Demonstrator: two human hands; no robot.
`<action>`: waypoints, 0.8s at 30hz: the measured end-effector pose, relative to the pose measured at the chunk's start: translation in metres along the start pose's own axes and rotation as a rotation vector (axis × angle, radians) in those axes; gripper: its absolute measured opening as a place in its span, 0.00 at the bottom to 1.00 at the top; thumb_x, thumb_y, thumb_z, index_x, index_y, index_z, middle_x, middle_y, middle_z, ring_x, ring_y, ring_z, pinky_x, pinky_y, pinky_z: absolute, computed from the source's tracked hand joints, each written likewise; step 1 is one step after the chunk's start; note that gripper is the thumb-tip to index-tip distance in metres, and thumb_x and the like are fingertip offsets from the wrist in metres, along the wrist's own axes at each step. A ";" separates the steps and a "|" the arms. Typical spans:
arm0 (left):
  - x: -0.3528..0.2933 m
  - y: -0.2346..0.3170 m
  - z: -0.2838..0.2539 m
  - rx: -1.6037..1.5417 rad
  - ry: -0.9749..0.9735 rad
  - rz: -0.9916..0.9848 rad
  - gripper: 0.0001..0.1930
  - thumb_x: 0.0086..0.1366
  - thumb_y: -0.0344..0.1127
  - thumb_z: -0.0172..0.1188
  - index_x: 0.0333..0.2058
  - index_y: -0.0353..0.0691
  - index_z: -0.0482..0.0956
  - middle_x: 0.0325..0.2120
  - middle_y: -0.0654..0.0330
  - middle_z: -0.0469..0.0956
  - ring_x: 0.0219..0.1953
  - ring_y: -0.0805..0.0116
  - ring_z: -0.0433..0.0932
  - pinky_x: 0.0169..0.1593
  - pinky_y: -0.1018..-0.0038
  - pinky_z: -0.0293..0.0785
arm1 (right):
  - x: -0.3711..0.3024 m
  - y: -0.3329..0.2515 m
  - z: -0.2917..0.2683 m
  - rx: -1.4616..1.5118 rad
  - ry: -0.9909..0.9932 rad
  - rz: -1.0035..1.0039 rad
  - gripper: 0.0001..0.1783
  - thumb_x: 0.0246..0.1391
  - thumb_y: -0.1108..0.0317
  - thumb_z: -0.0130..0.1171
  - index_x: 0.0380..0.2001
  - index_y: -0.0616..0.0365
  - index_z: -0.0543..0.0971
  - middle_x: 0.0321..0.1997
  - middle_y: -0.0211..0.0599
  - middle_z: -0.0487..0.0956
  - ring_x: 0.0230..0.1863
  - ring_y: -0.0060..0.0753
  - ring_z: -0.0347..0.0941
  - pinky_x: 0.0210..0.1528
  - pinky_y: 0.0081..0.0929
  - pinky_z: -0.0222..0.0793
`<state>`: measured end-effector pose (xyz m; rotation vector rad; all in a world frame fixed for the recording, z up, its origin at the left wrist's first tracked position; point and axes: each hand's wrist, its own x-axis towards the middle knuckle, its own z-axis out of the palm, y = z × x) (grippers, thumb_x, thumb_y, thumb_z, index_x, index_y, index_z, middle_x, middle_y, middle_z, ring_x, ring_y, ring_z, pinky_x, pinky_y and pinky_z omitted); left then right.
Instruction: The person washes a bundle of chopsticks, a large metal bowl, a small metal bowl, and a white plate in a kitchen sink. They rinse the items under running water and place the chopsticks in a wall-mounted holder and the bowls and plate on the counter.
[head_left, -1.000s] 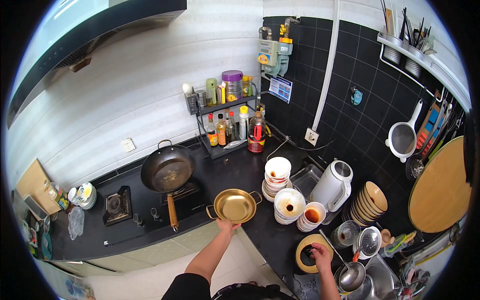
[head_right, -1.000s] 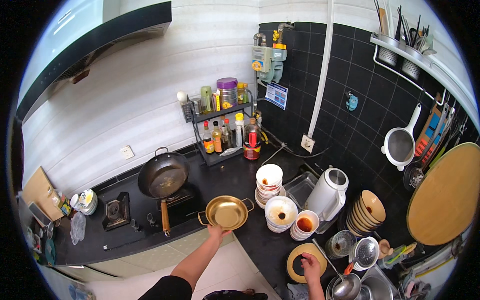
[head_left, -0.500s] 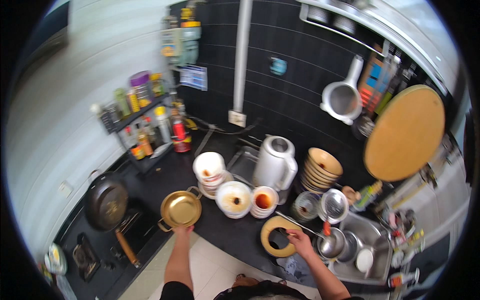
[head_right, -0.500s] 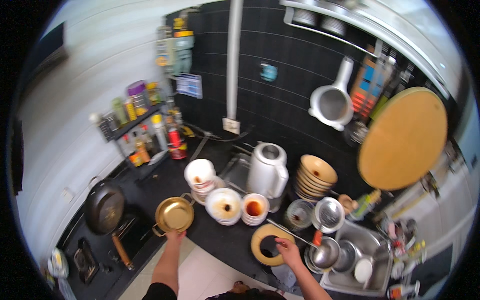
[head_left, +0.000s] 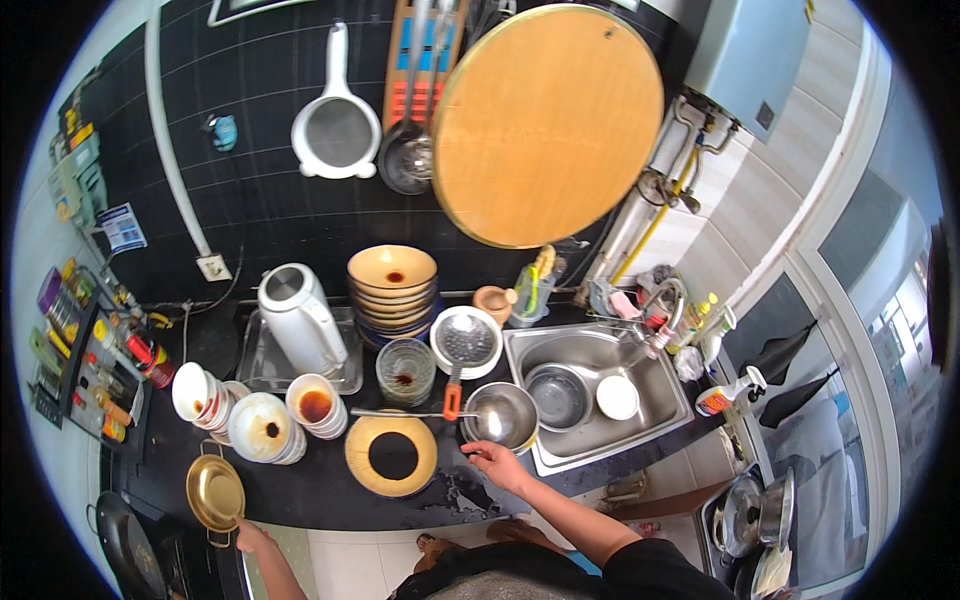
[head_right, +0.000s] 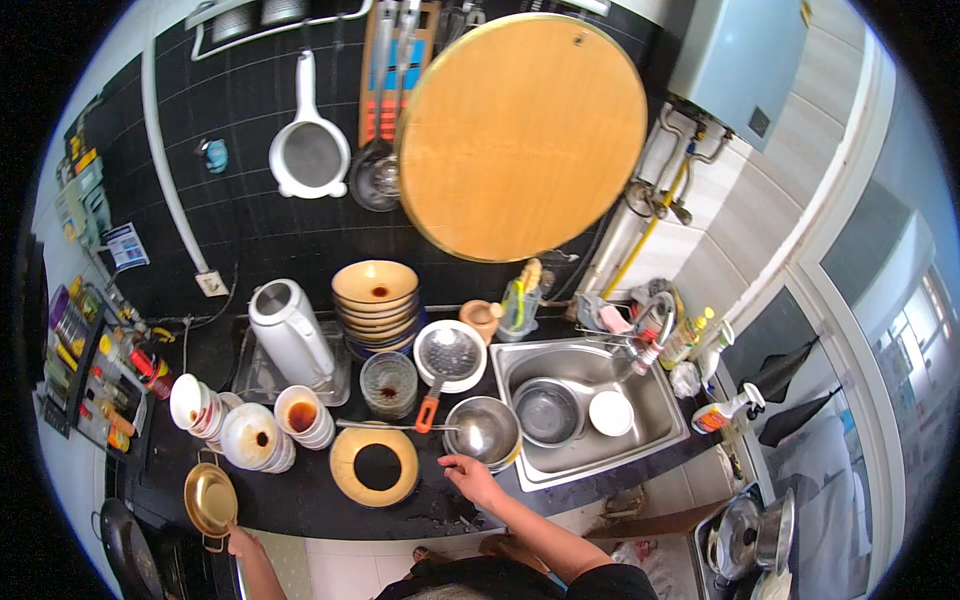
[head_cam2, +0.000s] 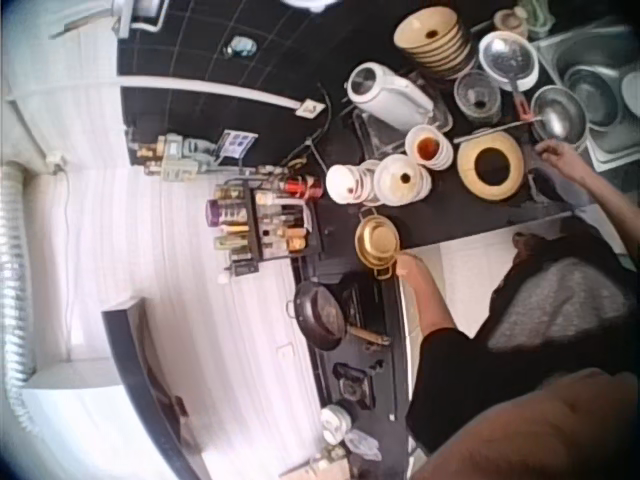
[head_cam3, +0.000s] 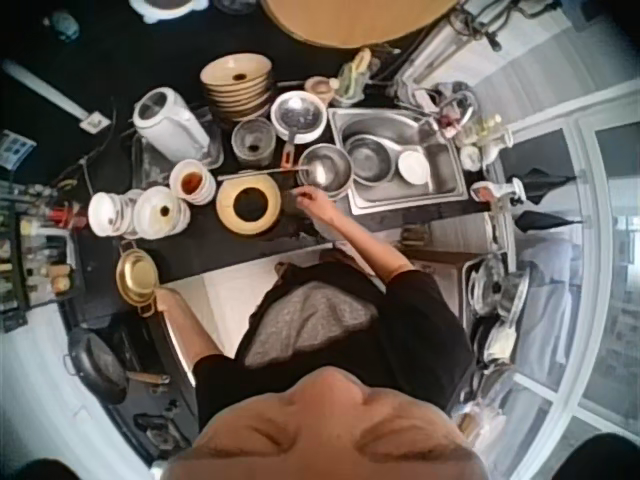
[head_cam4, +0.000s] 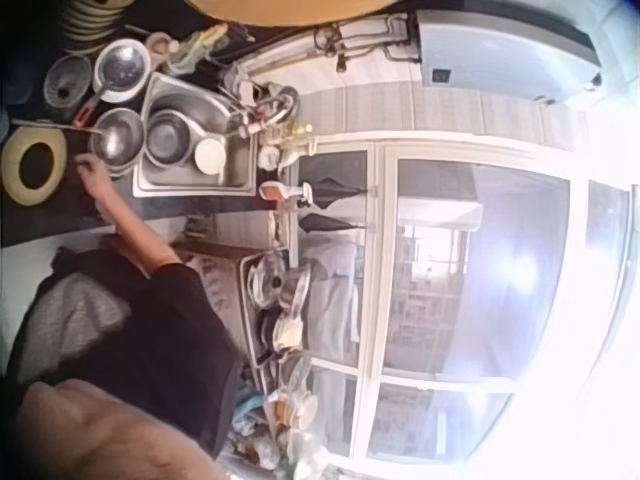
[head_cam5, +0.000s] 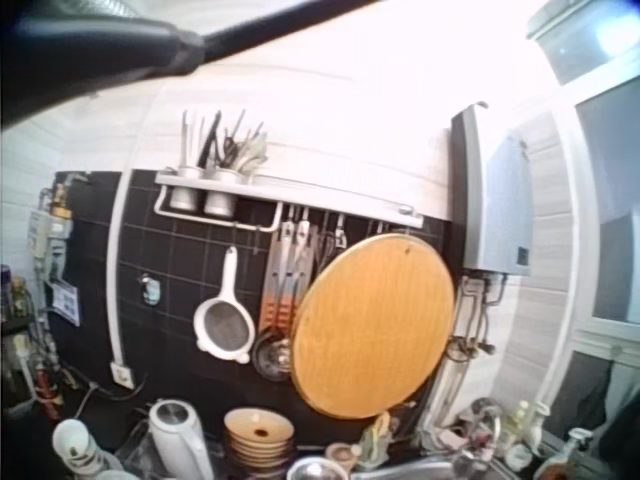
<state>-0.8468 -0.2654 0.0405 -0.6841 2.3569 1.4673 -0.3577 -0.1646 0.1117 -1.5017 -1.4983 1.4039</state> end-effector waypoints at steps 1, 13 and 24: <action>-0.004 -0.004 0.002 0.041 -0.015 0.064 0.21 0.50 0.46 0.60 0.27 0.30 0.70 0.14 0.59 0.68 0.12 0.69 0.63 0.14 0.76 0.58 | -0.002 0.007 -0.011 0.033 0.023 -0.010 0.12 0.52 0.74 0.47 0.41 0.58 0.72 0.31 0.27 0.73 0.32 0.16 0.67 0.36 0.16 0.63; -0.275 -0.017 0.016 -0.180 -0.368 0.823 0.23 0.59 0.46 0.51 0.46 0.39 0.57 0.32 0.63 0.61 0.27 0.75 0.61 0.28 0.81 0.59 | 0.008 0.113 -0.202 0.055 0.251 -0.023 0.14 0.47 0.75 0.51 0.40 0.58 0.73 0.34 0.31 0.76 0.33 0.19 0.70 0.36 0.15 0.65; -0.516 -0.091 0.035 -0.190 -0.861 1.146 0.19 0.59 0.28 0.47 0.48 0.36 0.55 0.38 0.60 0.61 0.32 0.76 0.62 0.38 0.81 0.60 | 0.041 0.408 -0.405 0.417 0.618 0.848 0.09 0.45 0.69 0.51 0.32 0.57 0.70 0.31 0.37 0.69 0.31 0.34 0.66 0.26 0.36 0.66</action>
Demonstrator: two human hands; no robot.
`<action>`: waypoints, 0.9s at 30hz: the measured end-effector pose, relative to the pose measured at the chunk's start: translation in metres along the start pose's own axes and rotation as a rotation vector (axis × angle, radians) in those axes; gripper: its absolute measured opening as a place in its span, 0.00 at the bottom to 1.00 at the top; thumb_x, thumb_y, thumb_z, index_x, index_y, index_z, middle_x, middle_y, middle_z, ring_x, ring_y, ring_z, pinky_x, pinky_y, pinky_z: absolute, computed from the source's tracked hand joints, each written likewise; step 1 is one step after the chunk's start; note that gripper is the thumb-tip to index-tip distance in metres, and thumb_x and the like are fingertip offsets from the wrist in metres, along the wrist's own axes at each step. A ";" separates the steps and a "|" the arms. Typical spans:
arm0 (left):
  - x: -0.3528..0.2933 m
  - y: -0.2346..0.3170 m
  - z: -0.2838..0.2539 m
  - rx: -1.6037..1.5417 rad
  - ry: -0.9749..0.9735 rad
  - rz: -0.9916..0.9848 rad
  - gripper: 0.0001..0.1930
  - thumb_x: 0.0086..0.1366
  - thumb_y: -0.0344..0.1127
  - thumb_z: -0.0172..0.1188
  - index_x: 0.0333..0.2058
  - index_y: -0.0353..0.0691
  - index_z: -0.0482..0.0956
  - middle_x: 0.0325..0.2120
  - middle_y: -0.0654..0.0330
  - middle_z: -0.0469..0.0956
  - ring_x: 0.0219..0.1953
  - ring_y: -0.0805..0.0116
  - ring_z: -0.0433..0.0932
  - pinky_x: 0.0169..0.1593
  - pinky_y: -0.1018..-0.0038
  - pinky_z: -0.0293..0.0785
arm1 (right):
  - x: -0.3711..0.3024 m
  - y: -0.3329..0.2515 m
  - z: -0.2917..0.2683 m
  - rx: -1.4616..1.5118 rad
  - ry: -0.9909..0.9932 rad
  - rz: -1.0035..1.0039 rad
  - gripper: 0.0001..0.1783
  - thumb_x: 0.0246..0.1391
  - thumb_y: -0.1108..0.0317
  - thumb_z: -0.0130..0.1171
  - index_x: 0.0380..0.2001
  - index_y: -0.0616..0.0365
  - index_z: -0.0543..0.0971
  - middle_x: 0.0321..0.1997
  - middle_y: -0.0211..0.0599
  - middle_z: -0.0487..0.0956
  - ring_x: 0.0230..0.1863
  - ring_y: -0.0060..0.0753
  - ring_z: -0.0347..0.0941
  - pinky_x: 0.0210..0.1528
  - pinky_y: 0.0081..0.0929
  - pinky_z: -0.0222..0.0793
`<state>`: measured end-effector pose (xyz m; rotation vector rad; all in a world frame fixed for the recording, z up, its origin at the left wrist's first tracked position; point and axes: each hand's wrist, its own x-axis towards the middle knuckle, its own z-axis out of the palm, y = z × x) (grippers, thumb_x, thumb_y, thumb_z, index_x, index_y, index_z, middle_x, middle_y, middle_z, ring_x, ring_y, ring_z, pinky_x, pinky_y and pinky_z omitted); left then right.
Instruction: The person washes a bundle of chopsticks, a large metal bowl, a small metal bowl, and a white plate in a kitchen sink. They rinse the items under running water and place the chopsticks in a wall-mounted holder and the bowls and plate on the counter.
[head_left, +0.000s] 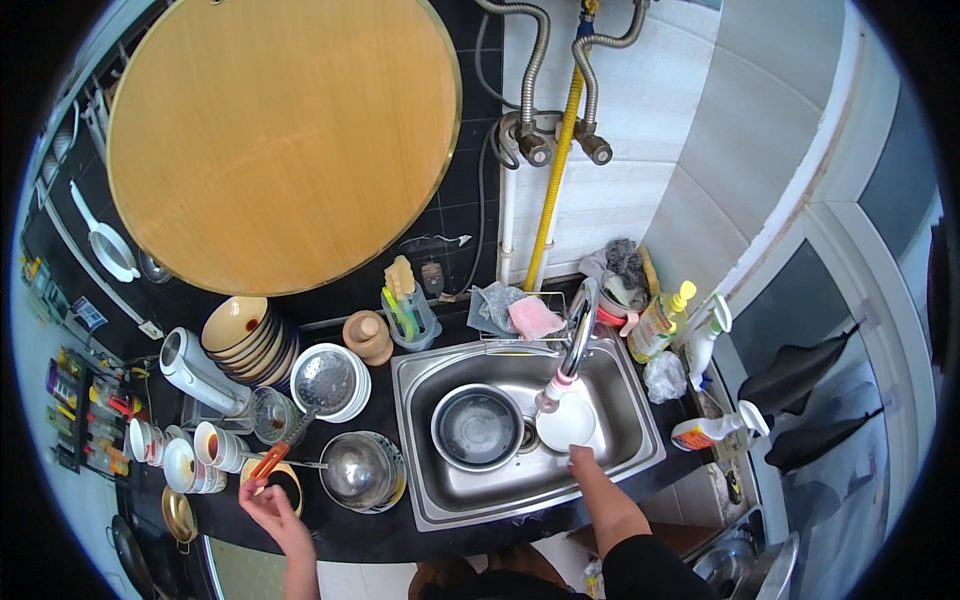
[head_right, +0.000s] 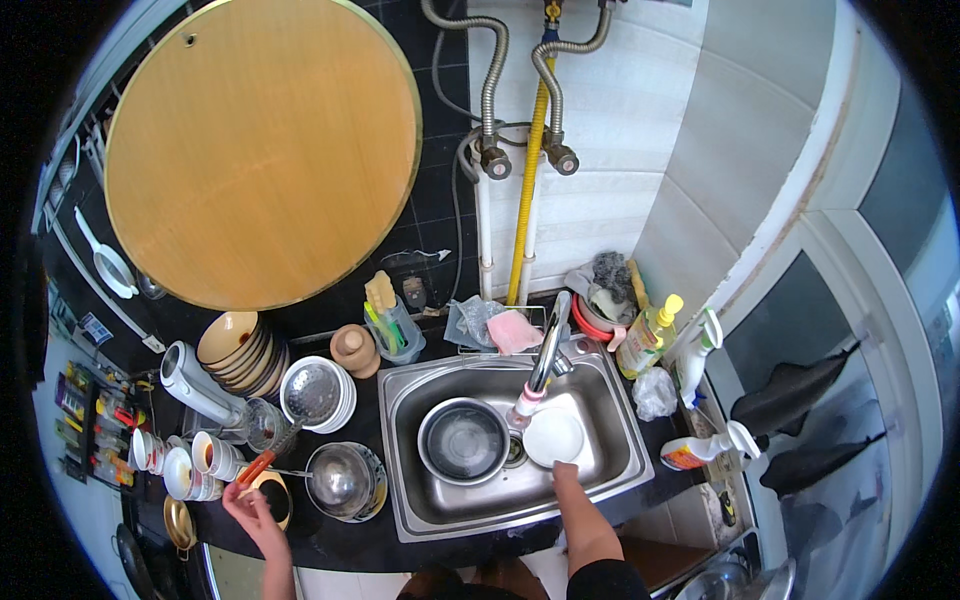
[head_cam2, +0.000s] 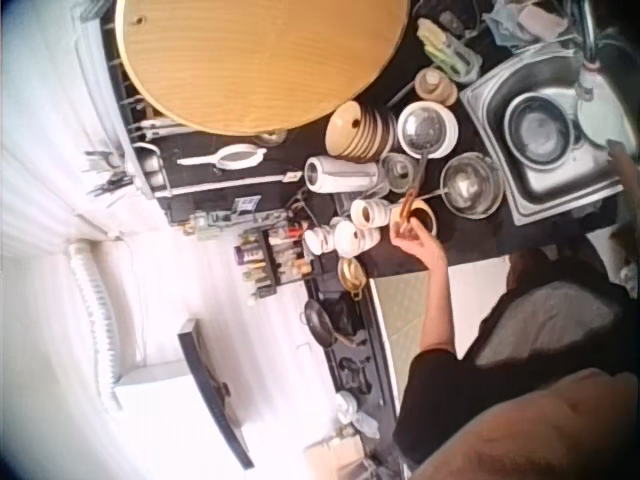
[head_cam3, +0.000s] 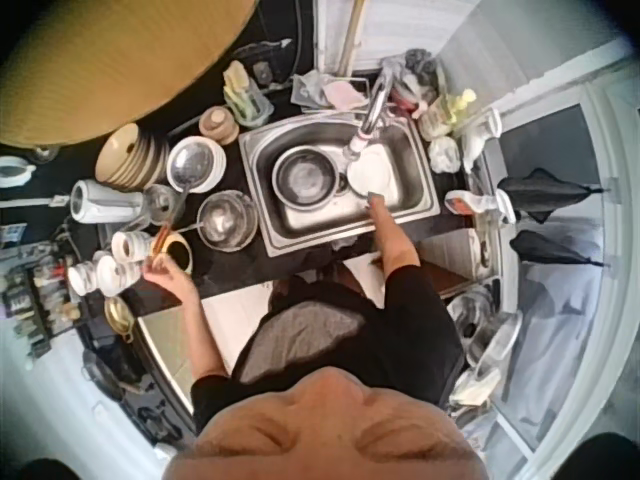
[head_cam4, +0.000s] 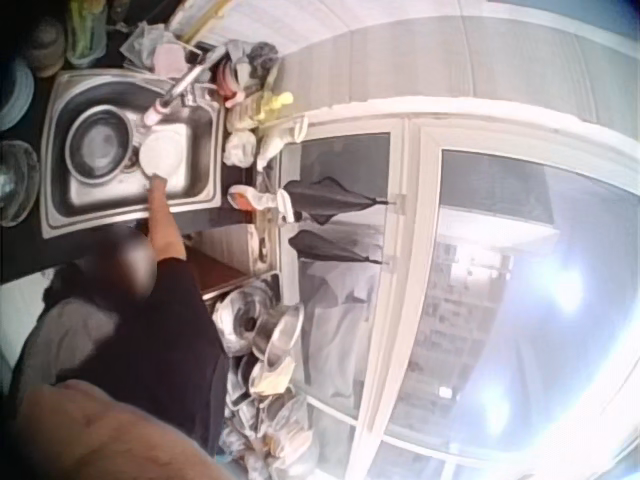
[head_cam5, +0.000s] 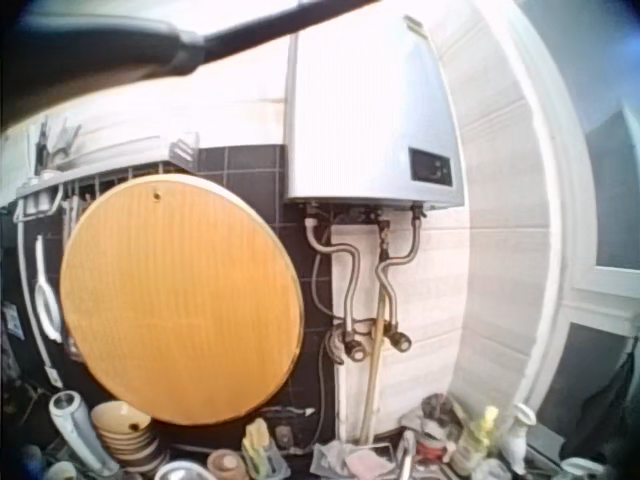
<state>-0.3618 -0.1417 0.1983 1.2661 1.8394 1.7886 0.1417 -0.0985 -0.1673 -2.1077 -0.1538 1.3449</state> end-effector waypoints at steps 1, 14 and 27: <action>-0.007 0.014 0.017 0.020 -0.025 0.034 0.18 0.58 0.26 0.46 0.47 0.36 0.55 0.38 0.60 0.61 0.31 0.76 0.61 0.37 0.80 0.60 | -0.004 -0.009 -0.001 0.011 0.012 0.035 0.07 0.45 0.70 0.50 0.31 0.58 0.71 0.29 0.38 0.70 0.29 0.35 0.67 0.25 0.36 0.66; -0.065 0.003 0.152 0.018 -0.665 -0.190 0.16 0.52 0.21 0.51 0.42 0.37 0.65 0.40 0.60 0.65 0.30 0.78 0.67 0.32 0.84 0.66 | 0.051 -0.005 0.007 0.583 0.173 0.220 0.08 0.41 0.78 0.46 0.28 0.63 0.72 0.26 0.50 0.74 0.22 0.45 0.73 0.18 0.42 0.69; -0.101 -0.034 0.188 -0.020 -1.157 -0.257 0.09 0.55 0.29 0.53 0.36 0.37 0.72 0.32 0.57 0.73 0.29 0.72 0.73 0.30 0.79 0.70 | -0.059 -0.088 -0.060 -0.170 -0.140 0.080 0.12 0.44 0.75 0.46 0.31 0.74 0.68 0.22 0.57 0.75 0.20 0.45 0.75 0.19 0.32 0.74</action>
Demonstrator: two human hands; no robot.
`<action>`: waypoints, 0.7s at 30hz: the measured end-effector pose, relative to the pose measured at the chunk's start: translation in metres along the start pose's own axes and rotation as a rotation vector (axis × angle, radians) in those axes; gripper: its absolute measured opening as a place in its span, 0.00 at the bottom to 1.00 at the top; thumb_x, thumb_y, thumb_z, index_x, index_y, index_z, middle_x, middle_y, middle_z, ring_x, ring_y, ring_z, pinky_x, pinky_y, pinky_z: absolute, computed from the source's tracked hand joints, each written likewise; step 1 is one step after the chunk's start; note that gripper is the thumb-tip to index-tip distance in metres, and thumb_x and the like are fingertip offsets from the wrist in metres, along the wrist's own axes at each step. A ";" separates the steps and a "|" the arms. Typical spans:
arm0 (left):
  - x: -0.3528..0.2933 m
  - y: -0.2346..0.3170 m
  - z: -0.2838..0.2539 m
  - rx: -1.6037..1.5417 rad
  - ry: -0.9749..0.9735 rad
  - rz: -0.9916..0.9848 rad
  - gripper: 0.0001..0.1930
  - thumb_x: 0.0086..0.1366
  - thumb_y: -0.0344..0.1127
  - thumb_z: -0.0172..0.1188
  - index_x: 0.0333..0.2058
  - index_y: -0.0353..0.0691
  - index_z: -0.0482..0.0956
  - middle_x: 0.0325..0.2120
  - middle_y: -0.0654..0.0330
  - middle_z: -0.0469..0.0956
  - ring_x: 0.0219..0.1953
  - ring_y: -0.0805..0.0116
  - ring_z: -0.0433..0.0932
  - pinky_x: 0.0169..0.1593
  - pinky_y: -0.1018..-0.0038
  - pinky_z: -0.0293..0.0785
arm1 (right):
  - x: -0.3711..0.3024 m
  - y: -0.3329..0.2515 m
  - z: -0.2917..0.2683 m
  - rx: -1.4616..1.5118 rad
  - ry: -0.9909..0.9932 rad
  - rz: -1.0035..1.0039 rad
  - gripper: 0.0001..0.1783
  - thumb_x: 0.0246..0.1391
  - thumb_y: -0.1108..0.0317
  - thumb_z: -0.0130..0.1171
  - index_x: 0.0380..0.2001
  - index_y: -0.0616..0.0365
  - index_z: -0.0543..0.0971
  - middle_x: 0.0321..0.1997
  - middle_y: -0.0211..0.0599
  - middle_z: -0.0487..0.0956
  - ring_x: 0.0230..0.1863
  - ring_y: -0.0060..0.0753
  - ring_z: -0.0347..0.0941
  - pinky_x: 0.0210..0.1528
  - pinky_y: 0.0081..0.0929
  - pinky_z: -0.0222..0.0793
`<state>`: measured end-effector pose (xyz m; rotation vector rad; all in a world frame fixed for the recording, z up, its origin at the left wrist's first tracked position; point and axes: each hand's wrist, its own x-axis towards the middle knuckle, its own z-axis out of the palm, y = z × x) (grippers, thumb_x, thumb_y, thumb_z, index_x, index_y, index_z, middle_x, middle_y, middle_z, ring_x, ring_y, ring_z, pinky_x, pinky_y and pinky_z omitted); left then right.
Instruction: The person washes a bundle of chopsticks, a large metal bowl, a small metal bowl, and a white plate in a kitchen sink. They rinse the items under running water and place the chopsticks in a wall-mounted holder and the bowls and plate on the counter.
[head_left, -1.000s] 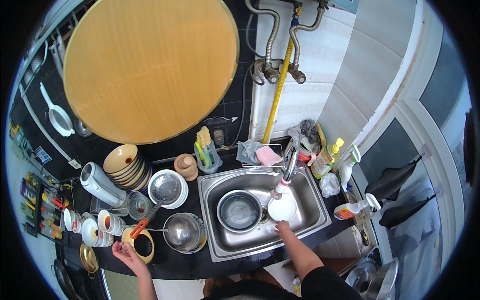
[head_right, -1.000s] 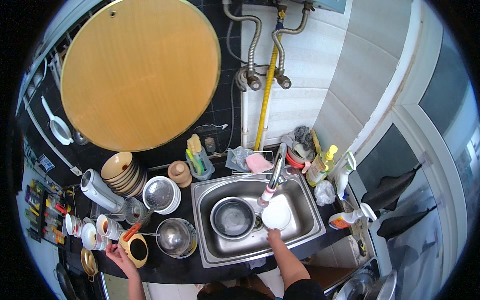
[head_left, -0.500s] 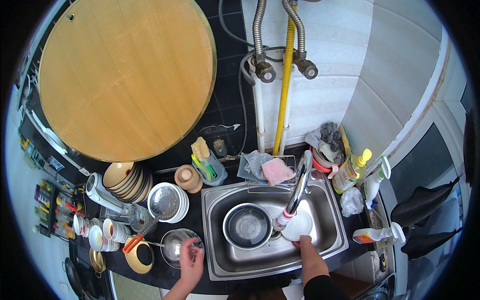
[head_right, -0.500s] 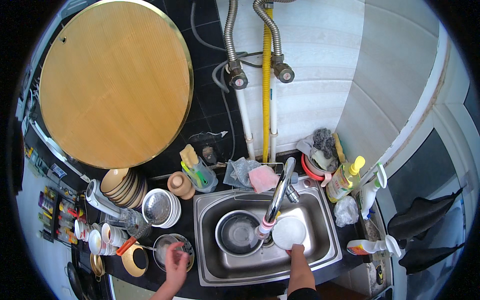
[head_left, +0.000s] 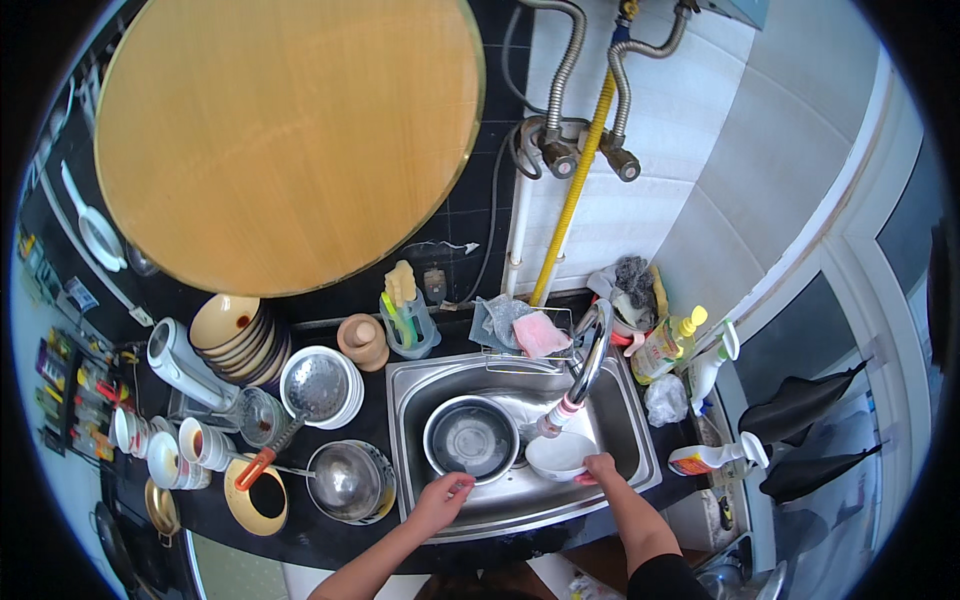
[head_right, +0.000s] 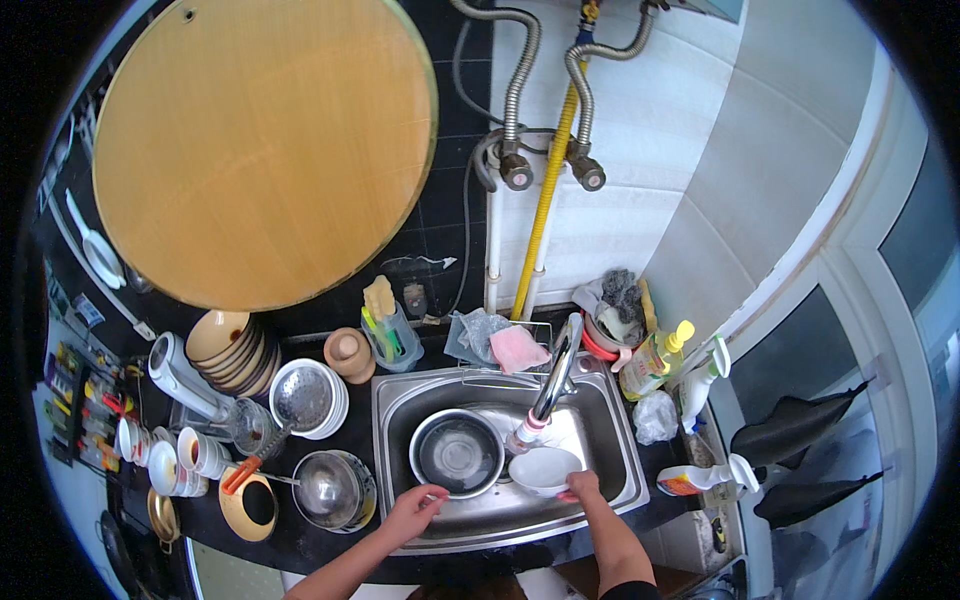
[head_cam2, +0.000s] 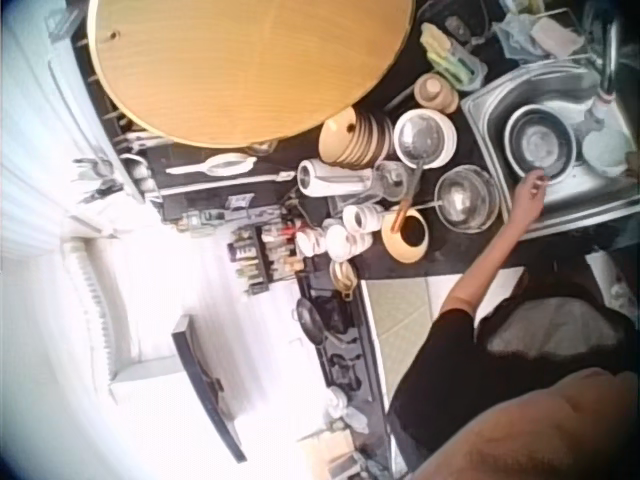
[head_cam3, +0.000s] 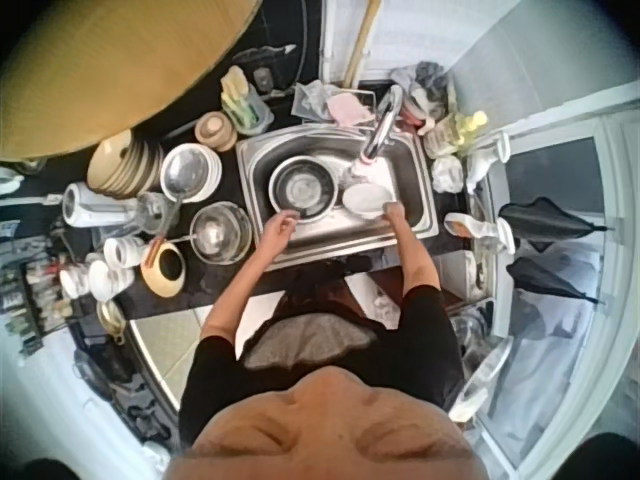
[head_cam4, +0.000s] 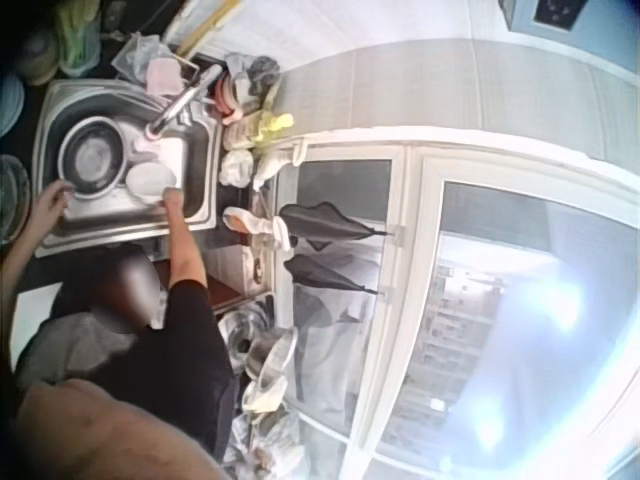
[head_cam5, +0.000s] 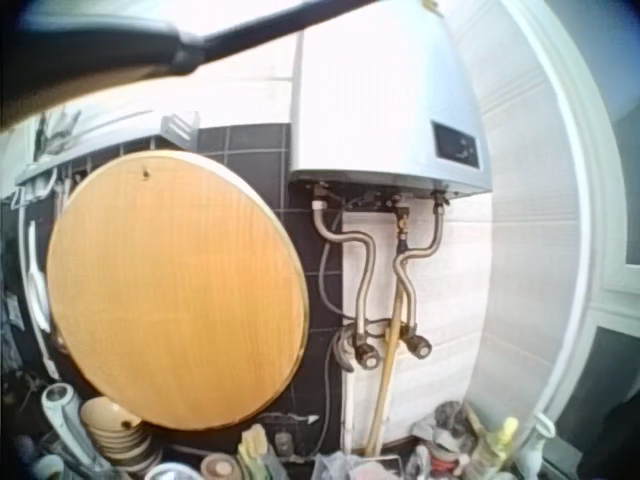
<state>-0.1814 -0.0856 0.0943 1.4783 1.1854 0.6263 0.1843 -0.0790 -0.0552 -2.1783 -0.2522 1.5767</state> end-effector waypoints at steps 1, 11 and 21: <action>0.002 -0.007 0.005 0.008 -0.042 -0.016 0.10 0.55 0.30 0.53 0.37 0.37 0.72 0.32 0.57 0.73 0.28 0.72 0.74 0.30 0.79 0.70 | -0.005 0.002 -0.003 0.025 -0.047 -0.005 0.12 0.44 0.75 0.46 0.31 0.74 0.68 0.23 0.56 0.75 0.21 0.46 0.75 0.20 0.32 0.74; 0.066 0.011 0.046 -0.437 -0.202 -0.549 0.37 0.51 0.44 0.59 0.54 0.37 0.49 0.45 0.49 0.63 0.37 0.58 0.73 0.31 0.66 0.76 | -0.069 -0.028 0.021 -0.026 -0.312 -0.337 0.16 0.43 0.70 0.56 0.31 0.74 0.70 0.30 0.48 0.74 0.24 0.39 0.74 0.22 0.30 0.74; 0.077 -0.012 0.094 -0.463 0.089 -0.520 0.29 0.45 0.24 0.51 0.47 0.30 0.49 0.40 0.43 0.63 0.34 0.47 0.74 0.19 0.62 0.77 | -0.023 -0.068 0.064 -0.632 -0.109 -1.124 0.24 0.34 0.52 0.66 0.29 0.59 0.72 0.22 0.35 0.74 0.21 0.30 0.68 0.27 0.28 0.65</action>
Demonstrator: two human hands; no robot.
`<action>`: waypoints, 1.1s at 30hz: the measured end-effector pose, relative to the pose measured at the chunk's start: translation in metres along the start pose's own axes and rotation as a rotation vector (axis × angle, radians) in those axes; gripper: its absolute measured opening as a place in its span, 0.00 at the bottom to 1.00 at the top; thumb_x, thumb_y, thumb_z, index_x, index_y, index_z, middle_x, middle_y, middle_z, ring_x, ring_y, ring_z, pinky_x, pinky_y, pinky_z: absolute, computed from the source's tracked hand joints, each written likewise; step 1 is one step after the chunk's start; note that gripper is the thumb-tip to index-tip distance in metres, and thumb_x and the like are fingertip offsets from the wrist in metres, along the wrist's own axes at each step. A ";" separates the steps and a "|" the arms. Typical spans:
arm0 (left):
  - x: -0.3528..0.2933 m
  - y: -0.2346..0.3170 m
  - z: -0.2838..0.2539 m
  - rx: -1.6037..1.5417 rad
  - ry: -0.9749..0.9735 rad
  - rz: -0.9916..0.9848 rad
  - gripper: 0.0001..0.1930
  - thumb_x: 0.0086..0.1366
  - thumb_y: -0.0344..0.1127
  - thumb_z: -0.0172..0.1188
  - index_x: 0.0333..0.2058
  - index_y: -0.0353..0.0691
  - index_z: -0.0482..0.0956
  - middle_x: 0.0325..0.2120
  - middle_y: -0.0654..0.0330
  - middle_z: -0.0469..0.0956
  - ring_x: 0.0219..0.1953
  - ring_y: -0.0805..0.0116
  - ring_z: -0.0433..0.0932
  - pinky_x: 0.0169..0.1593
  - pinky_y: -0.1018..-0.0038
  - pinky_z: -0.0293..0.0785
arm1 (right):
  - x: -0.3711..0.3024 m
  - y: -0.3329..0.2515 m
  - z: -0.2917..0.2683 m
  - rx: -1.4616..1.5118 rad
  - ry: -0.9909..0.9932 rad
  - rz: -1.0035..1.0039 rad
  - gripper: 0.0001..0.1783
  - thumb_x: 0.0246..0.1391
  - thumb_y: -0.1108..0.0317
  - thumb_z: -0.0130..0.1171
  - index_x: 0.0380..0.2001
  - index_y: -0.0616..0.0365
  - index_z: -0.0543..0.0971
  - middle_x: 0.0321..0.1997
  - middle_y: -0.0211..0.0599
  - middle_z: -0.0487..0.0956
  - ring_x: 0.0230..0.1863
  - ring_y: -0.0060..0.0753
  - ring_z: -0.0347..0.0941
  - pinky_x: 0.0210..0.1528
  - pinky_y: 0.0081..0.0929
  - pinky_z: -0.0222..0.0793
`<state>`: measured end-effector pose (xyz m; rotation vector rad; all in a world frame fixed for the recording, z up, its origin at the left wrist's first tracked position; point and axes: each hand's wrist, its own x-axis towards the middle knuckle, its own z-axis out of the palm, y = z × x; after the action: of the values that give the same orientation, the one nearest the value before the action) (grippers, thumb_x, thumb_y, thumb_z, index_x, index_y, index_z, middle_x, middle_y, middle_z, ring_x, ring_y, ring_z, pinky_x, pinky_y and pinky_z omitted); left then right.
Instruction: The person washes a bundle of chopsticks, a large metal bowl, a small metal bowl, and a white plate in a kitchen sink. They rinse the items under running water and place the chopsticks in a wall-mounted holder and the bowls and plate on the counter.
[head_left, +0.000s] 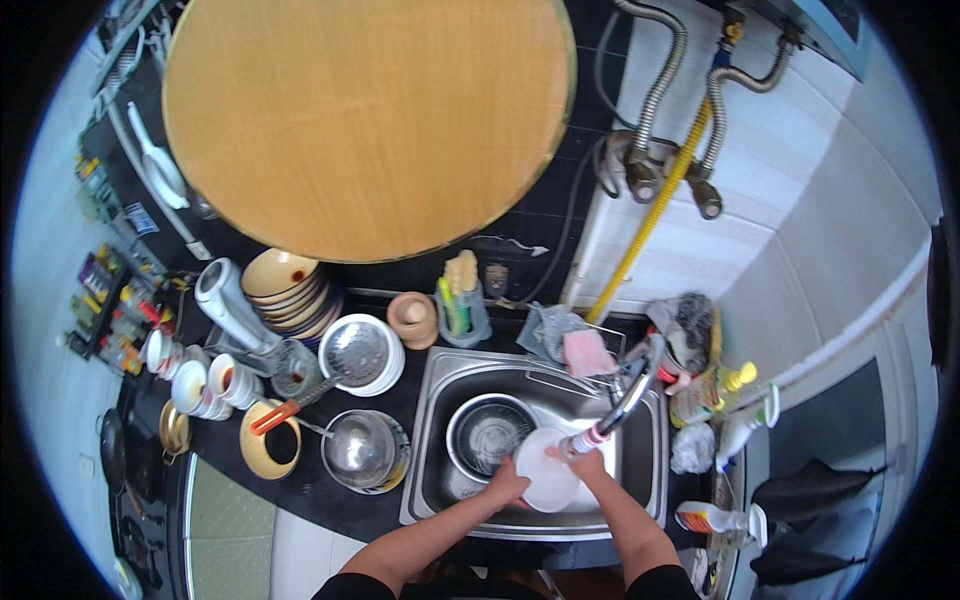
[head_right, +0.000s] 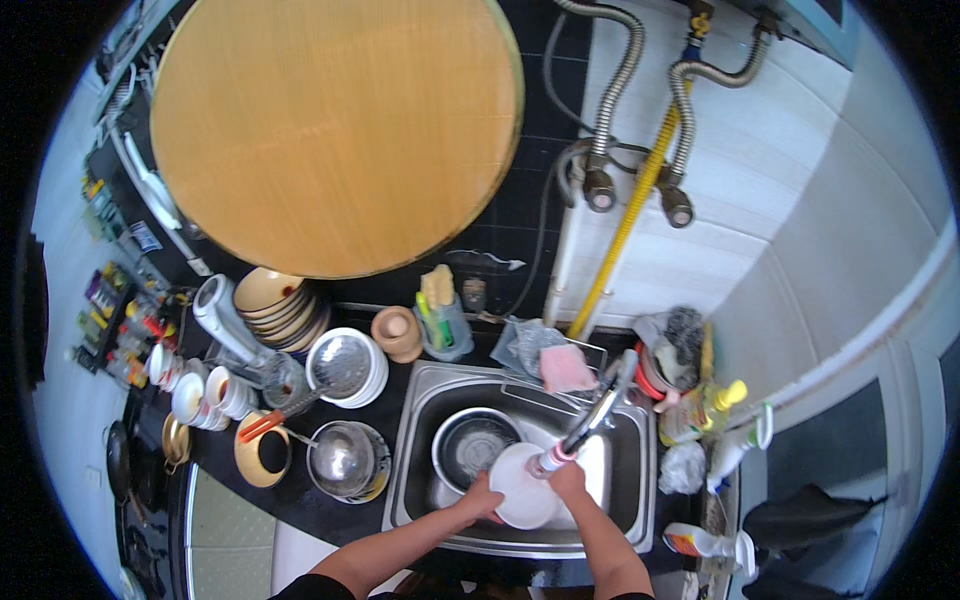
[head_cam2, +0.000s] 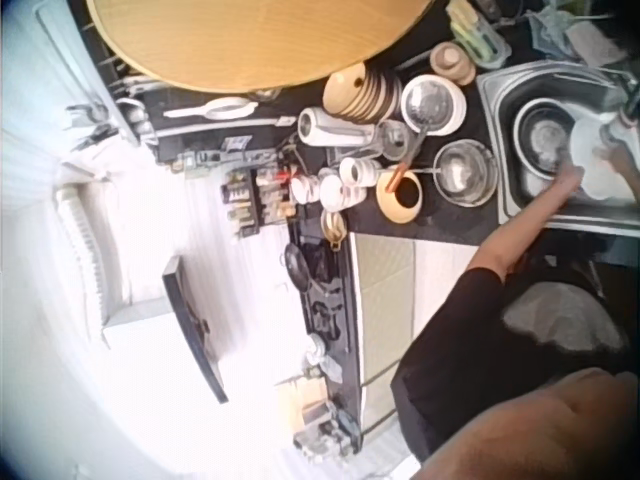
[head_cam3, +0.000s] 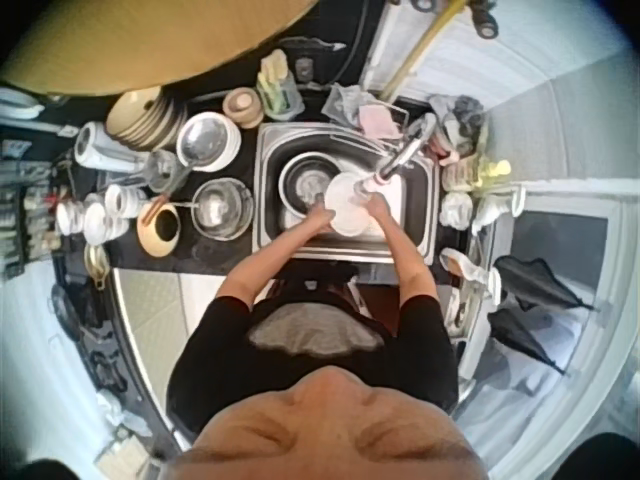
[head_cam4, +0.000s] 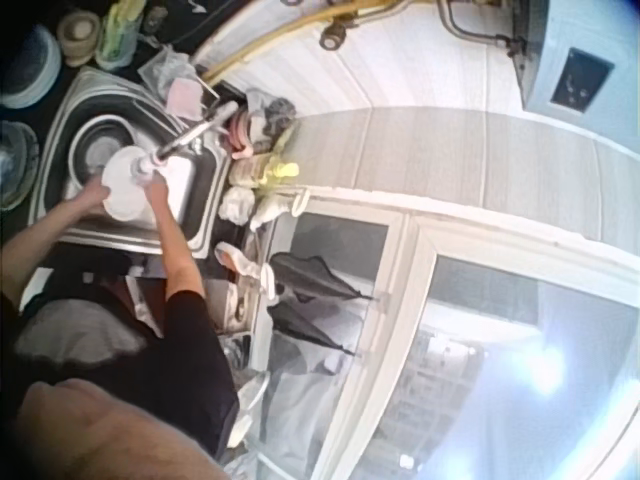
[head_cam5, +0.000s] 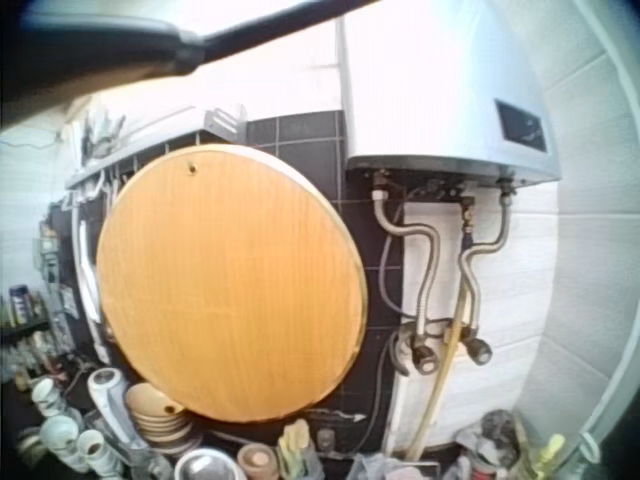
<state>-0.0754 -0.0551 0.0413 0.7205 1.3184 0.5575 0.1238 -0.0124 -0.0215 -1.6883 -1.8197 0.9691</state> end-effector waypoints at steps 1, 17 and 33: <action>-0.002 0.000 0.005 -0.032 0.002 -0.018 0.29 0.45 0.24 0.50 0.47 0.30 0.49 0.40 0.43 0.63 0.33 0.47 0.74 0.19 0.63 0.77 | 0.010 0.000 -0.001 0.050 0.043 -0.025 0.25 0.33 0.52 0.66 0.29 0.59 0.72 0.21 0.35 0.73 0.21 0.31 0.68 0.27 0.28 0.65; 0.017 -0.008 0.003 -0.336 0.133 -0.085 0.30 0.46 0.21 0.45 0.51 0.38 0.49 0.44 0.46 0.62 0.42 0.47 0.69 0.30 0.57 0.78 | -0.020 -0.013 0.033 -0.395 -0.500 -0.142 0.36 0.51 0.49 0.39 0.58 0.57 0.50 0.63 0.52 0.44 0.65 0.46 0.33 0.63 0.35 0.30; 0.029 -0.005 0.004 -0.394 -0.242 -0.220 0.32 0.42 0.22 0.45 0.51 0.44 0.55 0.42 0.50 0.64 0.39 0.46 0.71 0.27 0.55 0.77 | 0.012 -0.078 0.001 -0.450 -0.218 -0.687 0.33 0.47 0.59 0.47 0.55 0.59 0.55 0.61 0.47 0.51 0.63 0.46 0.44 0.61 0.42 0.39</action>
<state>-0.0666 -0.0374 0.0188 0.3015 1.0059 0.5138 0.0713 -0.0001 0.0355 -1.0294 -2.6519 0.4751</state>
